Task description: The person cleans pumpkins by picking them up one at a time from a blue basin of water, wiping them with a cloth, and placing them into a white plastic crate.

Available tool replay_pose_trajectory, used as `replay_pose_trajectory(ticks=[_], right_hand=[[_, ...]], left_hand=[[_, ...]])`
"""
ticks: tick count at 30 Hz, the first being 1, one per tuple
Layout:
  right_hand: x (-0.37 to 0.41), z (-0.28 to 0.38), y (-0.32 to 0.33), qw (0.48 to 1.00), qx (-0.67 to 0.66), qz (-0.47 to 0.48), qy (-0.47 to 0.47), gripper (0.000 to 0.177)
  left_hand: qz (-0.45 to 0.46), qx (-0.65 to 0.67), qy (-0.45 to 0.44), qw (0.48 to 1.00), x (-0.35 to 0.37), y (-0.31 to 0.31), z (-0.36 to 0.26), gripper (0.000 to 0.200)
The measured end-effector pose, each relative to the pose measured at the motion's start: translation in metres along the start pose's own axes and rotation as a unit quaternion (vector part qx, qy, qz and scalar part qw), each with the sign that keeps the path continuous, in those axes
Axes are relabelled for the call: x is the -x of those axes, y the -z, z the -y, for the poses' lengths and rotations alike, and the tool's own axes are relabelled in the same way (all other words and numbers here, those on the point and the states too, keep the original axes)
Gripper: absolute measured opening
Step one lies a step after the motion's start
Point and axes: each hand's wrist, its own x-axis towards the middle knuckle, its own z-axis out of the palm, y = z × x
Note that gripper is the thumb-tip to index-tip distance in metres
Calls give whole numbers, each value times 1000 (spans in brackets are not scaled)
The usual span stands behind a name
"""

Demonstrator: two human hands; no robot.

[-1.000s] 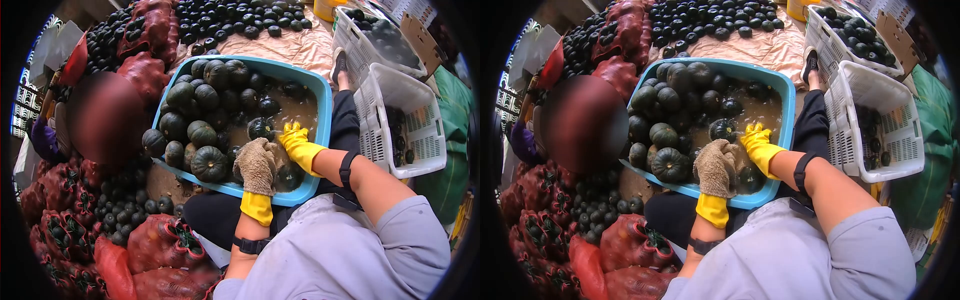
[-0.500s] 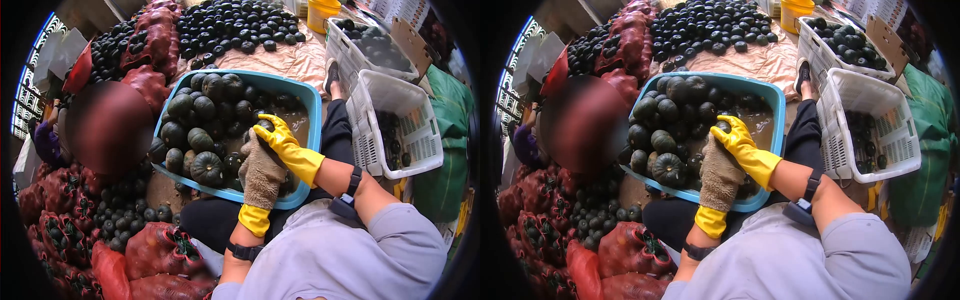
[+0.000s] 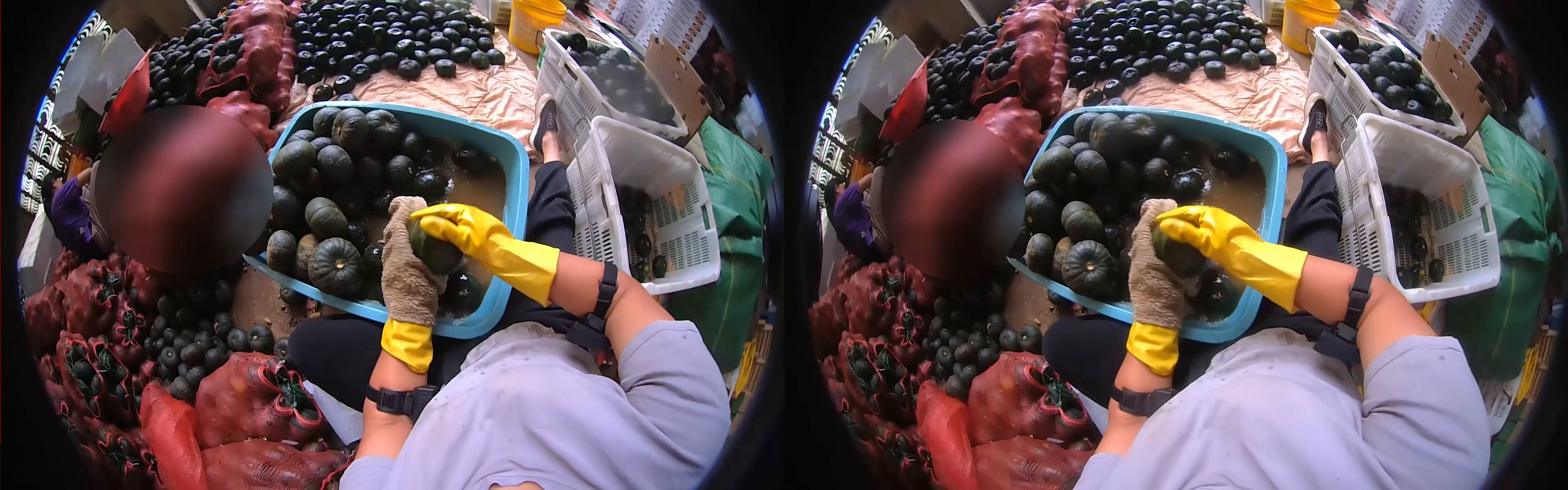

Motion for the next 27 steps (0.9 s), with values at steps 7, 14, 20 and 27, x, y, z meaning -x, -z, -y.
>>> replay_pose_trajectory(ticks=[7, 14, 20, 27], right_hand=[[26, 39, -45, 997, -15, -31, -68, 40], [17, -20, -34, 979, 72, -155, 109, 71], [16, 24, -8, 992, 82, 78, -58, 68], [26, -2, -16, 991, 126, -50, 21, 78]], left_hand=[[37, 45, -42, 997, 5, 6, 59, 66], [-71, 25, 101, 992, 1, -9, 13, 77], [16, 44, -58, 997, -5, 10, 35, 51], [-57, -52, 6, 997, 11, -15, 43, 80]])
